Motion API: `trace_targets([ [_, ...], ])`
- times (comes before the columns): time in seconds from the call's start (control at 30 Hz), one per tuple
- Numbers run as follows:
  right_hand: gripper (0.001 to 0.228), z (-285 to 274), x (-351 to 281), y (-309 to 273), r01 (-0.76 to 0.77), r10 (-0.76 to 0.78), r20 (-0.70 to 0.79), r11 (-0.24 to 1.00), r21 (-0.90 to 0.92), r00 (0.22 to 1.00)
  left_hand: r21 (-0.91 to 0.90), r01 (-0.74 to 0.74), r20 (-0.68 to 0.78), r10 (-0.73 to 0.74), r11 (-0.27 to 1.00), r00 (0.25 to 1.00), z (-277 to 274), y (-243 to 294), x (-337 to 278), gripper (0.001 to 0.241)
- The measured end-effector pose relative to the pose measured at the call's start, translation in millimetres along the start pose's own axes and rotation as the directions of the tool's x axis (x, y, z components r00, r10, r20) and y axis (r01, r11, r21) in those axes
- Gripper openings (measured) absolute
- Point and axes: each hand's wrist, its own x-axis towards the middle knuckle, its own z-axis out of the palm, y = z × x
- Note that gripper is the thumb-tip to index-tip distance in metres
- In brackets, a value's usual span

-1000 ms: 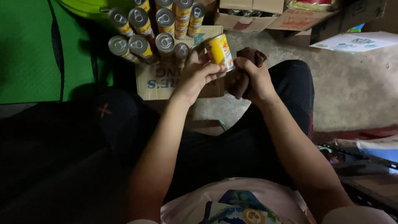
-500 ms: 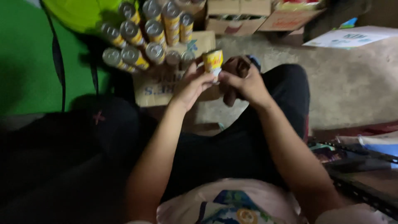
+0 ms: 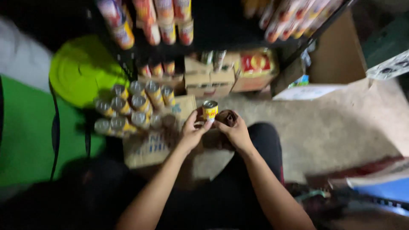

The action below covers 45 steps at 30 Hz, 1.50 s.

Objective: Wiping dust off canned goods with a cloth and stocking them on a retail shelf.

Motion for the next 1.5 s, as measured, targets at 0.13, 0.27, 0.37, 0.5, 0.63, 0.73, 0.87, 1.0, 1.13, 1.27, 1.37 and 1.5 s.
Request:
trace_targets([
  [0.13, 0.038, -10, 55, -29, 0.039, -0.037, -0.072, 0.999, 0.038, 0.997, 0.107, -0.153, -0.026, 0.157, 0.982, 0.987, 31, 73, 52, 0.07],
  [0.27, 0.035, -24, 121, -58, 0.124, -0.121, -0.152, 0.992, 0.01, 0.981, 0.152, -0.196, -0.136, 0.217, 0.969, 0.967, 61, 140, 109, 0.06],
  [0.37, 0.032, -27, 180, -73, 0.18, -0.175, -0.198, 0.984, 0.008, 0.965, 0.232, -0.316, -0.215, 0.366, 0.92, 0.906, 74, 137, 183, 0.063],
  [0.5, 0.035, -18, 229, -85, 0.138, -0.135, -0.241, 0.99, -0.004, 0.961, 0.293, -0.262, -0.275, 0.343, 0.919, 0.898, 79, 142, 251, 0.059],
  [0.63, 0.037, -22, 277, -54, 0.182, -0.165, -0.323, 0.983, 0.024, 0.932, 0.381, -0.096, -0.275, 0.212, 0.92, 0.938, 80, 137, 281, 0.063],
  [0.73, 0.036, -20, 278, -57, 0.179, -0.161, -0.355, 0.984, 0.018, 0.921, 0.382, -0.087, -0.255, 0.195, 0.92, 0.947, 82, 151, 281, 0.063],
  [0.87, 0.041, -9, 267, -57, 0.221, -0.199, -0.371, 0.975, 0.017, 0.907, 0.404, -0.027, -0.262, 0.144, 0.914, 0.954, 82, 140, 288, 0.065],
  [1.0, 0.04, -12, 278, -27, 0.294, -0.277, -0.406, 0.956, -0.02, 0.871, 0.464, 0.017, -0.268, 0.122, 0.886, 0.956, 76, 138, 267, 0.07],
  [1.13, 0.033, 2, 227, -32, 0.333, -0.276, -0.488, 0.942, 0.033, 0.828, 0.349, -0.335, -0.271, 0.436, 0.875, 0.858, 63, 148, 188, 0.054],
  [1.27, 0.029, 43, 179, -23, 0.261, -0.197, -0.408, 0.959, 0.107, 0.892, 0.524, -0.292, -0.275, 0.484, 0.8, 0.831, 38, 123, 106, 0.036],
  [1.37, 0.027, 75, 155, 4, 0.2, -0.207, -0.102, 0.977, -0.067, 0.973, 0.506, -0.15, -0.32, 0.347, 0.849, 0.882, 8, 108, 55, 0.04],
  [1.5, 0.03, 111, 158, 61, 0.169, -0.149, 0.147, 0.976, -0.137, 0.978, 0.454, -0.073, -0.438, 0.293, 0.888, 0.85, -40, 33, 55, 0.047],
])
